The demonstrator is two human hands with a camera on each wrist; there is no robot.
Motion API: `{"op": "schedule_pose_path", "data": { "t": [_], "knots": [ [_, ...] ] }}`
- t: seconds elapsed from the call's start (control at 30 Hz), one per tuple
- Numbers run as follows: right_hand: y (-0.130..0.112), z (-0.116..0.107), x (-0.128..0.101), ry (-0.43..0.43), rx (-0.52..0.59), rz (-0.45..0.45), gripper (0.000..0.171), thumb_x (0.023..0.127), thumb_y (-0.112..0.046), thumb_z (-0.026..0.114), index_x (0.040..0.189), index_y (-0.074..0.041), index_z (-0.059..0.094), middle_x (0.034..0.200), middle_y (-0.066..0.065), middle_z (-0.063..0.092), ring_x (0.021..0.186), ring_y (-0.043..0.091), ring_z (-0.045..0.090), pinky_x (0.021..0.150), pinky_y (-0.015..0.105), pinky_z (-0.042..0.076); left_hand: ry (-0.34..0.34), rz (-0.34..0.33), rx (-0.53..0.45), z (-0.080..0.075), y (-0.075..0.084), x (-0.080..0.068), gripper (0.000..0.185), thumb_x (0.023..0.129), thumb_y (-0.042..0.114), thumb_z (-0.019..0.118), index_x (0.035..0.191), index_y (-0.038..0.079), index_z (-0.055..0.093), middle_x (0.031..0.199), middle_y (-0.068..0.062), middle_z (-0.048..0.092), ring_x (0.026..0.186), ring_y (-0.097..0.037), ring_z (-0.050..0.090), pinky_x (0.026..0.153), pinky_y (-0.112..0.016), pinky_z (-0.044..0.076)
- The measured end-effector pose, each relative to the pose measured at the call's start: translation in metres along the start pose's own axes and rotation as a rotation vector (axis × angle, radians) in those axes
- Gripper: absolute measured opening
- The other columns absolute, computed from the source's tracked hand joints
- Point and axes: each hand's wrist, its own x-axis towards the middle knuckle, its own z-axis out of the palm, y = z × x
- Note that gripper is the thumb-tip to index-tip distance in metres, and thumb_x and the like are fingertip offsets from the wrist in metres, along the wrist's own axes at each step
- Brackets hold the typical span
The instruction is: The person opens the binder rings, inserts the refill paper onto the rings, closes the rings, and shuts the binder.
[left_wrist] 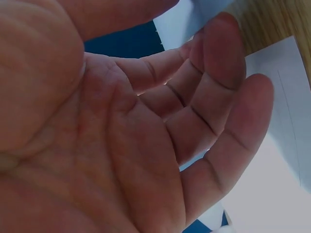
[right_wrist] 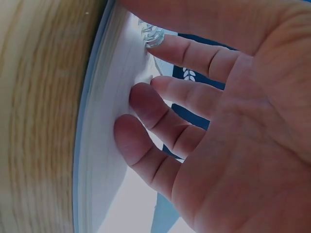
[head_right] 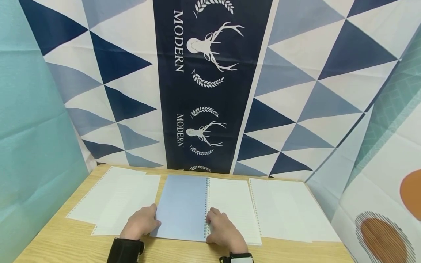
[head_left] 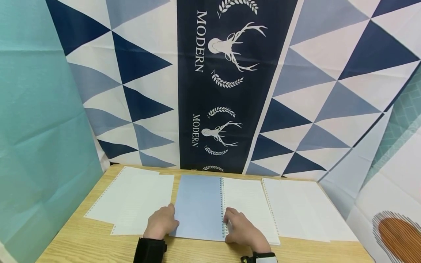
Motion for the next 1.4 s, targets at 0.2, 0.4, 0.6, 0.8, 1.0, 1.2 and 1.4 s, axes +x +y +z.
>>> {"op": "schedule_pose_path", "data": {
  "t": [0.2,0.4,0.6,0.8,1.0,1.2,1.4],
  "knots": [
    [0.0,-0.003,0.0,-0.006,-0.008,-0.026,0.039,0.071,-0.009,0.088,0.097,-0.017,0.06,0.151,0.026,0.048,0.125,0.049,0.053,0.088,0.052,0.05,-0.029,0.006,0.011,-0.004,0.001,-0.003,0.065,0.086,0.01,0.074,0.14,-0.015,0.048,0.105,-0.028,0.071,0.069,-0.026,0.059,0.059,-0.04,0.05],
    [-0.003,-0.004,0.004,-0.002,-0.022,-0.035,0.038,0.072,-0.011,0.088,0.098,-0.018,0.061,0.151,0.026,0.048,0.127,0.048,0.053,0.094,0.056,0.05,-0.029,0.02,0.015,-0.009,0.001,-0.002,0.06,0.087,0.01,0.074,0.137,-0.014,0.05,0.091,-0.022,0.07,0.065,-0.025,0.056,0.057,-0.038,0.048],
    [-0.004,-0.004,0.006,0.008,-0.03,-0.048,0.038,0.072,-0.011,0.088,0.099,-0.016,0.062,0.148,0.023,0.05,0.12,0.041,0.055,0.091,0.053,0.05,-0.015,0.027,0.029,-0.012,0.001,-0.002,0.062,0.086,0.009,0.075,0.138,-0.014,0.05,0.095,-0.024,0.071,0.065,-0.025,0.058,0.058,-0.039,0.049],
    [-0.005,-0.002,0.007,0.018,-0.029,-0.052,0.037,0.072,-0.01,0.087,0.099,-0.016,0.062,0.145,0.02,0.053,0.111,0.033,0.055,0.086,0.047,0.049,-0.039,0.002,0.024,-0.013,0.001,-0.002,0.058,0.085,0.014,0.078,0.131,-0.012,0.055,0.096,-0.023,0.07,0.072,-0.028,0.061,0.062,-0.043,0.051],
    [-0.005,-0.002,0.007,0.016,-0.026,-0.047,0.038,0.072,-0.01,0.088,0.099,-0.016,0.061,0.147,0.022,0.051,0.115,0.037,0.056,0.088,0.05,0.049,-0.051,-0.044,0.03,-0.012,0.003,-0.001,0.055,0.085,0.022,0.079,0.125,-0.01,0.058,0.106,-0.026,0.066,0.081,-0.032,0.063,0.067,-0.045,0.053],
    [-0.005,0.0,0.005,0.014,-0.019,-0.052,0.037,0.072,-0.01,0.087,0.099,-0.016,0.061,0.145,0.02,0.053,0.111,0.034,0.055,0.086,0.047,0.048,-0.068,-0.068,0.041,-0.009,0.003,-0.002,0.065,0.09,0.027,0.076,0.136,-0.012,0.053,0.123,-0.033,0.058,0.105,-0.048,0.064,0.081,-0.055,0.055],
    [-0.003,0.001,0.005,0.017,-0.014,-0.066,0.037,0.073,-0.01,0.086,0.1,-0.016,0.061,0.141,0.017,0.055,0.109,0.032,0.054,0.085,0.045,0.047,-0.069,-0.114,0.029,-0.007,0.001,-0.001,0.064,0.093,0.033,0.071,0.136,-0.012,0.053,0.125,-0.035,0.058,0.109,-0.048,0.063,0.085,-0.058,0.055]
  ]
}}
